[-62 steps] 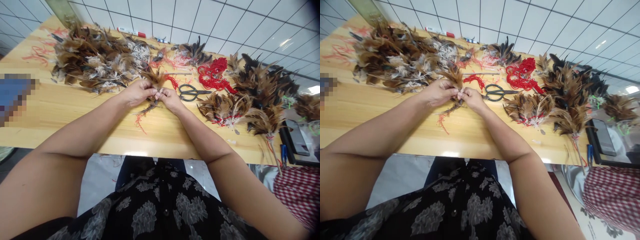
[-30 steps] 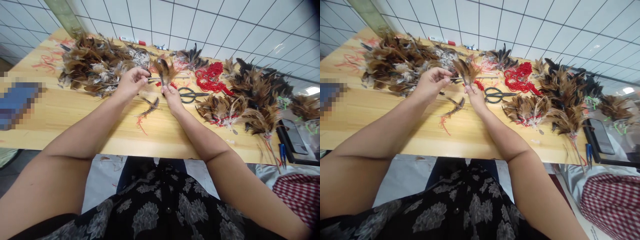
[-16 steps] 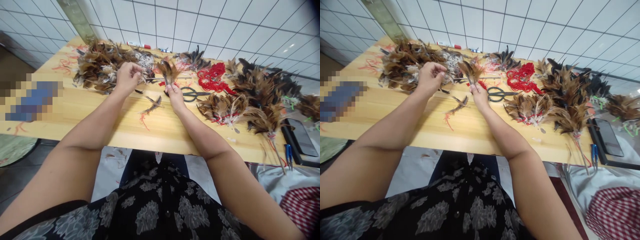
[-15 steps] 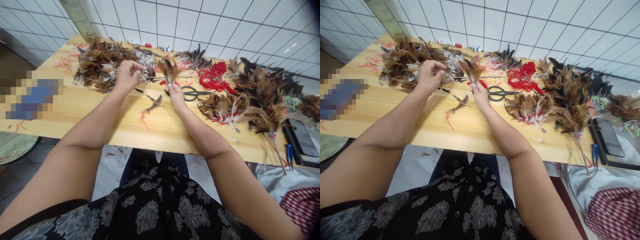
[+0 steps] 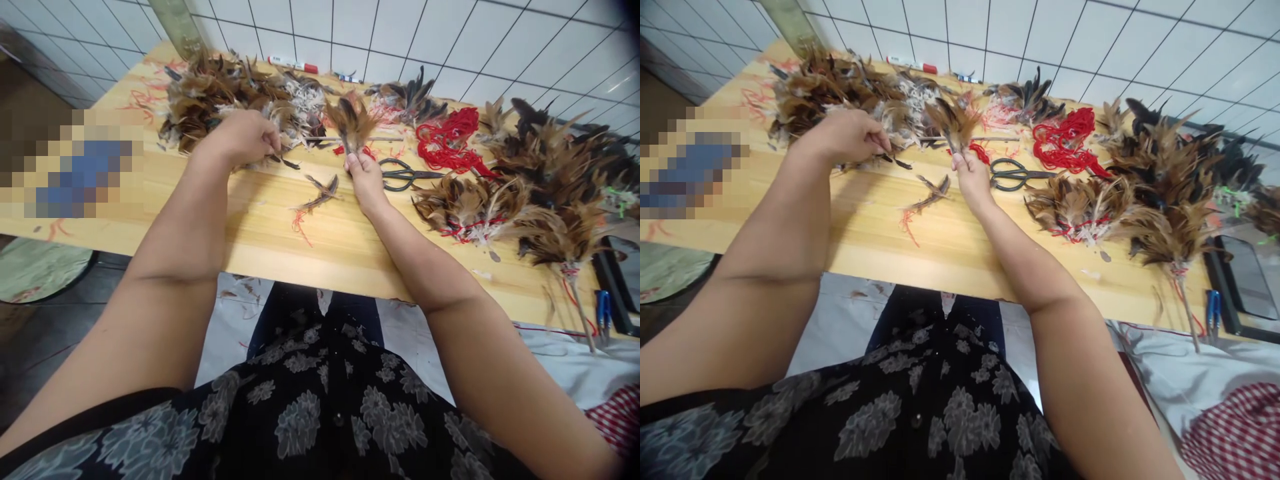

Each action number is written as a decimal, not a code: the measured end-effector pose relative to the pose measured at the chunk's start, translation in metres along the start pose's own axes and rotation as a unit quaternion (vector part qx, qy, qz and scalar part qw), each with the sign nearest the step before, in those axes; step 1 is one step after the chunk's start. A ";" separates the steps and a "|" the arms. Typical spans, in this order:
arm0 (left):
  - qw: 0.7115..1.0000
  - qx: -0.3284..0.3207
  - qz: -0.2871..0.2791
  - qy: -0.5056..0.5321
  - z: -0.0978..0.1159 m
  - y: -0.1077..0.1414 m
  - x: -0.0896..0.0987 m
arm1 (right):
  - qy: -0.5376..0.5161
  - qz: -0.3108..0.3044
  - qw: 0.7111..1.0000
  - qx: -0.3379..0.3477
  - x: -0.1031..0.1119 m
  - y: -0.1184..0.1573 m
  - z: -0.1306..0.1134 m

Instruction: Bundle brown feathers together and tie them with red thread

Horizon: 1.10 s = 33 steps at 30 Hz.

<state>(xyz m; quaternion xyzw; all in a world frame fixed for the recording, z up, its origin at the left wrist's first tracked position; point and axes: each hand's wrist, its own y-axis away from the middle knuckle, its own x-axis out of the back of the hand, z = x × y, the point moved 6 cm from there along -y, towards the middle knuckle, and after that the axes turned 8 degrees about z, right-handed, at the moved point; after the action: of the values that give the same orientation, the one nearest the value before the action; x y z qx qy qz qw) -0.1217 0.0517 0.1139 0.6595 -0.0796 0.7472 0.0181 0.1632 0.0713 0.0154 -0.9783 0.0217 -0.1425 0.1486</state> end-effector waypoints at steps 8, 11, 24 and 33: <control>0.997 0.016 0.054 0.059 -0.015 -0.020 -0.018 | -0.008 -0.009 0.999 0.030 0.000 -0.005 0.018; 0.991 0.000 0.064 0.118 -0.018 -0.025 -0.026 | -0.025 -0.006 0.999 0.026 0.000 -0.002 0.017; 0.977 0.026 0.101 0.188 -0.013 -0.021 -0.024 | -0.063 0.005 0.998 -0.018 0.003 0.002 0.012; 0.867 0.094 0.210 0.442 -0.023 -0.027 -0.033 | -0.066 0.010 0.998 -0.008 0.001 0.004 0.014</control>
<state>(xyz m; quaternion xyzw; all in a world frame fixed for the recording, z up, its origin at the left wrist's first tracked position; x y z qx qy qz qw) -0.1366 0.0846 0.0809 0.2271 -0.1287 0.9506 -0.1681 0.1683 0.0714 0.0015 -0.9865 0.0230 -0.0756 0.1434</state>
